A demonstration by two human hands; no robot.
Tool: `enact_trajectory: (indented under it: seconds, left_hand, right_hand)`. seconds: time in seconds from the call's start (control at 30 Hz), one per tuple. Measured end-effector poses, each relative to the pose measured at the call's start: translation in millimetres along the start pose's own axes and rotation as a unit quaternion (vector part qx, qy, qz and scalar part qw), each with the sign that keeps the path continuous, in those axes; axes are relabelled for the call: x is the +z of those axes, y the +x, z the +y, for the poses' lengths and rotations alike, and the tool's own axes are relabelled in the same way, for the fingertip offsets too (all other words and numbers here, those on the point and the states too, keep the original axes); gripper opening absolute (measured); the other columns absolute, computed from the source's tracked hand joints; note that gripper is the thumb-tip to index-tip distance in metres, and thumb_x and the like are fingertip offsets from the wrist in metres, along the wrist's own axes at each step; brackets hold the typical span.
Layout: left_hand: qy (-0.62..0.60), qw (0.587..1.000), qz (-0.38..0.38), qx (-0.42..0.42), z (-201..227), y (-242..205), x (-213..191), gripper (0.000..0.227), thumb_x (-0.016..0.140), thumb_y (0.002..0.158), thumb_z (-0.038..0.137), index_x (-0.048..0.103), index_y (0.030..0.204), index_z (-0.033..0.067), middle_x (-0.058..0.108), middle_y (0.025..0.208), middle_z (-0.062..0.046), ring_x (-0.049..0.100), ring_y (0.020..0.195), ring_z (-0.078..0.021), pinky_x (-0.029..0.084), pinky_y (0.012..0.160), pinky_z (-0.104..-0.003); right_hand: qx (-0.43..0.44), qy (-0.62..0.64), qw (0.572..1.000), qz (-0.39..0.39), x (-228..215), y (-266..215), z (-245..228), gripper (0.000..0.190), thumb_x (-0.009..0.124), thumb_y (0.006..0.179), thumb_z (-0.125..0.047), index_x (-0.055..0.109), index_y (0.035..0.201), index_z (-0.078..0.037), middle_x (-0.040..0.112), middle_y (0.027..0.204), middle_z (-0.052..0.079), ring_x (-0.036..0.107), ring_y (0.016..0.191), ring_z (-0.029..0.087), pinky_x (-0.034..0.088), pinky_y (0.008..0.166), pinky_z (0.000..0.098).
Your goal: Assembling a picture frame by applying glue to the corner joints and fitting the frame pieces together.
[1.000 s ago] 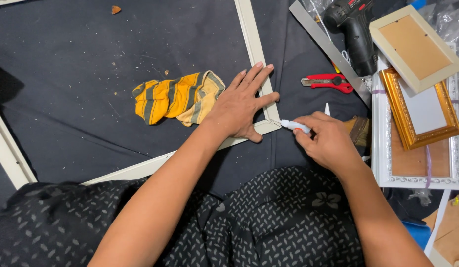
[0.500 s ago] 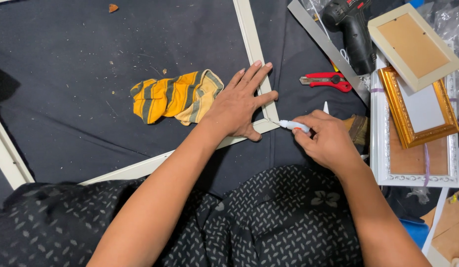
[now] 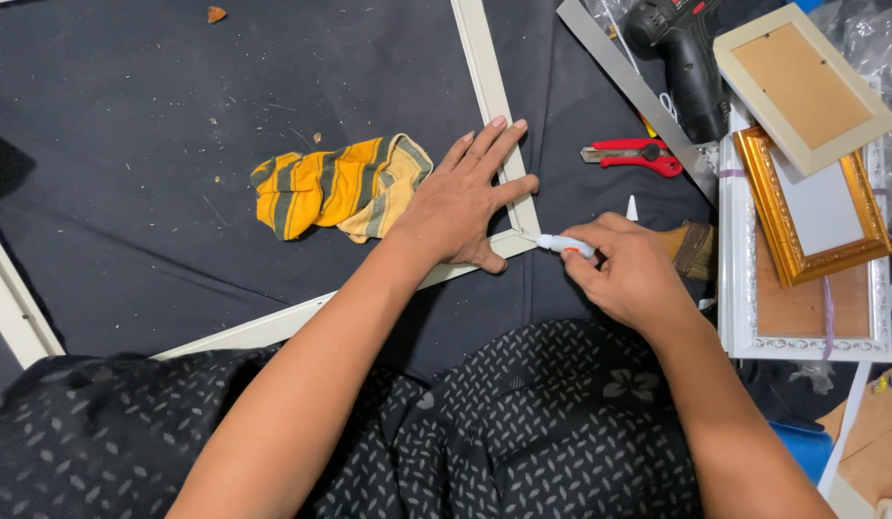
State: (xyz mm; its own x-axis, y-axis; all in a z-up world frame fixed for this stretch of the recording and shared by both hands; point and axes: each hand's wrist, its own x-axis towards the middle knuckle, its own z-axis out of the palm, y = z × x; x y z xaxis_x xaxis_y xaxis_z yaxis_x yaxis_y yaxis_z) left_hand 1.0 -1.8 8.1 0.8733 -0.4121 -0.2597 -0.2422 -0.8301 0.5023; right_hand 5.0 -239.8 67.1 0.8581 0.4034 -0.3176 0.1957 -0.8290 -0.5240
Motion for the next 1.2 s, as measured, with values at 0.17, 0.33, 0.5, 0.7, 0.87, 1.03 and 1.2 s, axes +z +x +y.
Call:
enact_trajectory:
  seconds: [0.17, 0.33, 0.5, 0.7, 0.87, 1.03, 1.2]
  left_hand:
    - [-0.003, 1.000, 0.008, 0.003, -1.1, -0.5, 0.9, 0.104, 0.084, 0.055, 0.061, 0.048, 0.149, 0.0362, 0.005, 0.172, -0.007, 0.003, 0.159, -0.0300, 0.008, 0.129, -0.045]
    - [-0.001, 1.000, 0.008, 0.003, -1.2, -0.1, 1.5, 0.104, 0.084, 0.055, 0.061, 0.048, 0.149, 0.0361, 0.006, 0.172, -0.008, 0.003, 0.159, -0.0304, 0.008, 0.129, -0.045]
    - [-0.006, 1.000, 0.005, 0.000, -0.5, -0.5, 0.1, 0.104, 0.084, 0.055, 0.060, 0.047, 0.149, 0.0371, 0.005, 0.172, -0.007, 0.002, 0.159, -0.0300, 0.007, 0.129, -0.044]
    - [0.000, 1.000, -0.003, -0.002, 0.3, -0.4, -0.1, 0.104, 0.084, 0.055, 0.060, 0.046, 0.150, 0.0379, 0.004, 0.172, -0.007, 0.001, 0.159, -0.0298, 0.007, 0.129, -0.045]
    - [-0.003, 1.000, 0.004, 0.001, -0.2, -0.1, 0.8, 0.104, 0.084, 0.056, 0.059, 0.047, 0.150, 0.0365, 0.004, 0.172, -0.008, 0.002, 0.159, -0.0301, 0.007, 0.129, -0.045]
    - [-0.009, 1.000, 0.004, 0.002, 0.1, -0.1, 0.8, 0.104, 0.084, 0.056, 0.058, 0.047, 0.150, 0.0363, 0.004, 0.172, -0.008, 0.002, 0.159, -0.0308, 0.007, 0.129, -0.045]
    - [-0.011, 1.000, 0.003, 0.000, 0.2, -1.5, -0.7, 0.103, 0.084, 0.056, 0.058, 0.048, 0.150, 0.0358, 0.004, 0.172, -0.008, 0.002, 0.159, -0.0309, 0.007, 0.129, -0.045]
  right_hand:
    - [-0.007, 0.009, 1.000, -0.003, 1.0, 1.1, -2.2, 0.022, 0.074, 0.085, -0.010, 0.082, 0.106, -0.009, 0.066, 0.075, 0.012, 0.064, 0.052, 0.023, 0.050, 0.046, 0.0325]
    - [-0.007, 0.004, 1.000, -0.004, 2.1, 1.4, -0.7, 0.022, 0.074, 0.086, -0.012, 0.082, 0.106, -0.011, 0.067, 0.077, 0.012, 0.064, 0.052, 0.023, 0.050, 0.046, 0.0330]
    - [-0.010, -0.007, 1.000, -0.002, 2.6, -0.2, -1.8, 0.021, 0.075, 0.086, -0.014, 0.082, 0.105, -0.012, 0.067, 0.077, 0.012, 0.066, 0.055, 0.025, 0.051, 0.047, 0.0337]
    - [-0.025, -0.002, 1.000, -0.006, 1.3, -1.1, -4.9, 0.022, 0.073, 0.087, -0.013, 0.082, 0.107, -0.012, 0.066, 0.076, 0.013, 0.066, 0.056, 0.027, 0.051, 0.048, 0.0345]
    - [-0.022, -0.005, 1.000, -0.001, 2.9, -1.1, 3.0, 0.021, 0.073, 0.087, -0.015, 0.083, 0.106, -0.014, 0.067, 0.078, 0.012, 0.067, 0.058, 0.026, 0.052, 0.049, 0.0343]
    - [-0.013, -0.008, 1.000, 0.008, 0.0, 0.9, 5.9, 0.022, 0.074, 0.086, -0.014, 0.082, 0.107, -0.014, 0.067, 0.080, 0.012, 0.066, 0.056, 0.025, 0.052, 0.050, 0.0330]
    - [0.001, -0.007, 1.000, 0.025, 0.5, 2.6, 10.3, 0.022, 0.073, 0.086, -0.013, 0.082, 0.106, -0.016, 0.067, 0.082, 0.010, 0.065, 0.054, 0.025, 0.052, 0.049, 0.0321]
